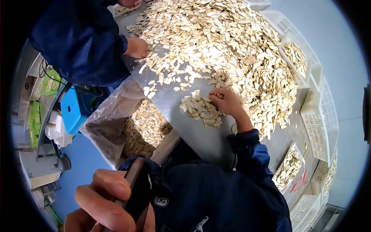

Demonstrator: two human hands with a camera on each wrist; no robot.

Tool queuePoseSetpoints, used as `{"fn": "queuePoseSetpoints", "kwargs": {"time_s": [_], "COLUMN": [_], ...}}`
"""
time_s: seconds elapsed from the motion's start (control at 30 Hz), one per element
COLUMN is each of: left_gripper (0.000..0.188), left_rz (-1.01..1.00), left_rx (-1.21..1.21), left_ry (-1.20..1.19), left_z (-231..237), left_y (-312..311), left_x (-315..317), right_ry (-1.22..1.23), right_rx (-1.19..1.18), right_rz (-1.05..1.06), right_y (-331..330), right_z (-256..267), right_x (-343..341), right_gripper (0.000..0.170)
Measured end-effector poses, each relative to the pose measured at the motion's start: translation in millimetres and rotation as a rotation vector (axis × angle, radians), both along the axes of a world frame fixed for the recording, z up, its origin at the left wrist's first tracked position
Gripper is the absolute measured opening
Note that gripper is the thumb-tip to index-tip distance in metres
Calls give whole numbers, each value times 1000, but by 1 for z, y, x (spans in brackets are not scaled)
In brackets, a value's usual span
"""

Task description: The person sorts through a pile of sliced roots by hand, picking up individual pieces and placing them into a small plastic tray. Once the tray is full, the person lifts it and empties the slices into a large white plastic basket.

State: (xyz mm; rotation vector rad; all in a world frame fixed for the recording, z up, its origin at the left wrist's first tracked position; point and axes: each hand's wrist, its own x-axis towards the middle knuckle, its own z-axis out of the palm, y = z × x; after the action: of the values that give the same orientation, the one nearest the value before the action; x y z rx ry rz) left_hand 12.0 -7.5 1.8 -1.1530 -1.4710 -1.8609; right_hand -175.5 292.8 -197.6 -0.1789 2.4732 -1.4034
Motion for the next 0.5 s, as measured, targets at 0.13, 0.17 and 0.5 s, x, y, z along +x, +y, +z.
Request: {"fn": "queuePoseSetpoints", "kwargs": {"time_s": [0.13,0.17,0.5], "left_gripper": [78,78,80], "left_rz": [46,60,17], "left_rx": [84,80,66], "left_ry": [234,223,98], "left_z": [-7,-7,-7], "left_y": [5,5,-2], "left_x": [-11,-10,-5], "right_ry": [192,221,404], "right_rx": [359,377,350], "right_rz": [136,138,40], "right_y": [-12,-14,-10], "right_z": [-4,-7,-17], "right_x": [0,1,-1], "right_gripper": [24,23,20]}}
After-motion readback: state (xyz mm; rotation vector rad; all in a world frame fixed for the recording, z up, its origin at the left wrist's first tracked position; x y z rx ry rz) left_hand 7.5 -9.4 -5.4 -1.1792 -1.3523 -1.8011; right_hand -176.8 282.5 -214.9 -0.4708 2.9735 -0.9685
